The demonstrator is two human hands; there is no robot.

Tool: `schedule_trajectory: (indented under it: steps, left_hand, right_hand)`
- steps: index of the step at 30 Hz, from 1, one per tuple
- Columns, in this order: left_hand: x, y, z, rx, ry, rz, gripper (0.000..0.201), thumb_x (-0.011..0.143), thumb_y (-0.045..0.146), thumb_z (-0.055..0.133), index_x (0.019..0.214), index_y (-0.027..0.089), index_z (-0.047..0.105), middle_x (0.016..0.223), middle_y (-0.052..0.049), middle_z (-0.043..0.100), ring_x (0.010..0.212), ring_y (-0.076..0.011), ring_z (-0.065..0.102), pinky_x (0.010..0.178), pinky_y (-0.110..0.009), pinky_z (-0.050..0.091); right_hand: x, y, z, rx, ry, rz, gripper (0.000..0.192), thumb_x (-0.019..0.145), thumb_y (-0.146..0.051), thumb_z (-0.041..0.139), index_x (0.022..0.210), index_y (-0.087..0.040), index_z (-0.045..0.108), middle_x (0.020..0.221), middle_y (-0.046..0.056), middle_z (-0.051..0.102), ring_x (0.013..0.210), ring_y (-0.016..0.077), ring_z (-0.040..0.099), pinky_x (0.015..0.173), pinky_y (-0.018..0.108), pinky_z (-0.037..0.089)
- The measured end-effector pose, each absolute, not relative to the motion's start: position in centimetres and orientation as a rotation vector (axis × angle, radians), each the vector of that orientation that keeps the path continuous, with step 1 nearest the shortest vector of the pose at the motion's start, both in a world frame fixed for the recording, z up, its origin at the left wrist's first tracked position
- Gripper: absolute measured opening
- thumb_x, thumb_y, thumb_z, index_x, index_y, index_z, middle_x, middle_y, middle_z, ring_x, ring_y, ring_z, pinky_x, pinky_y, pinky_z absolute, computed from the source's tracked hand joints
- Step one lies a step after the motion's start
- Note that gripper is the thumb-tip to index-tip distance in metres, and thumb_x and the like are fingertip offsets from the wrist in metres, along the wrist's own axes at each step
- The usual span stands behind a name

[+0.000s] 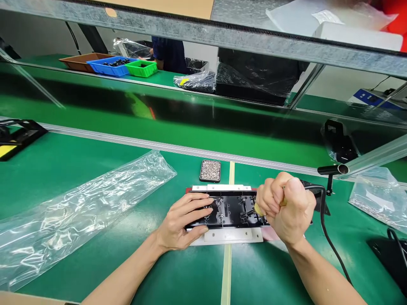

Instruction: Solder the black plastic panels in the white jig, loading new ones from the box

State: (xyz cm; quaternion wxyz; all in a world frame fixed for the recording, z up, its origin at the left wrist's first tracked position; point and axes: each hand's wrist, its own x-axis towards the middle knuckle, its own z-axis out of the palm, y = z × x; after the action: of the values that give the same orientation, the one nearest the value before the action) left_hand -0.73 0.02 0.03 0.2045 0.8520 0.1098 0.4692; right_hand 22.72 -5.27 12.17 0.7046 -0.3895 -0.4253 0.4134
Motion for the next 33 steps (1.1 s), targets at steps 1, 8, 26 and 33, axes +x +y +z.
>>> schedule_trajectory:
  steps: [1, 8, 26, 33]
  left_hand:
    - [-0.74, 0.02, 0.02, 2.375, 0.303, 1.311, 0.034, 0.099, 0.028, 0.065, 0.129, 0.011, 0.068, 0.127, -0.02, 0.071, 0.125, -0.0349, 0.064, 0.097, -0.055, 0.059]
    - [-0.74, 0.03, -0.12, 2.373, 0.31, 1.306, 0.036, 0.099, 0.029, 0.065, 0.131, 0.014, 0.067, 0.128, -0.019, 0.071, 0.125, -0.0347, 0.064, 0.098, -0.056, 0.059]
    - [-0.6, -0.04, -0.29, 2.356, 0.309, 1.324, 0.037, 0.098, 0.027, 0.067, 0.132, 0.014, 0.066, 0.129, -0.018, 0.07, 0.126, -0.0353, 0.063, 0.098, -0.057, 0.059]
    - [-0.57, -0.08, -0.17, 2.357, 0.324, 1.323, 0.037, 0.098, 0.028, 0.066, 0.133, 0.016, 0.066, 0.128, -0.018, 0.071, 0.124, -0.0349, 0.065, 0.096, -0.057, 0.06]
  right_hand:
    - [22.73, -5.24, 12.17, -0.861, -0.946, 0.918, 0.05, 0.096, -0.047, 0.059, 0.057, -0.021, 0.04, 0.044, -0.007, 0.031, 0.038, 0.0071, 0.026, 0.032, 0.018, 0.025]
    - [22.67, -5.2, 12.05, -0.84, -0.923, 0.893, 0.049, 0.097, -0.043, 0.059, 0.056, -0.02, 0.042, 0.043, -0.006, 0.032, 0.037, 0.0069, 0.026, 0.033, 0.018, 0.025]
    - [22.77, -5.28, 12.01, -0.851, -0.966, 0.892, 0.05, 0.098, -0.046, 0.057, 0.057, -0.021, 0.041, 0.044, -0.006, 0.031, 0.038, 0.0069, 0.025, 0.034, 0.018, 0.025]
    - [22.74, -5.26, 12.07, -0.86, -0.944, 0.904, 0.051, 0.096, -0.048, 0.06, 0.056, -0.021, 0.041, 0.043, -0.006, 0.03, 0.038, 0.0072, 0.025, 0.033, 0.018, 0.024]
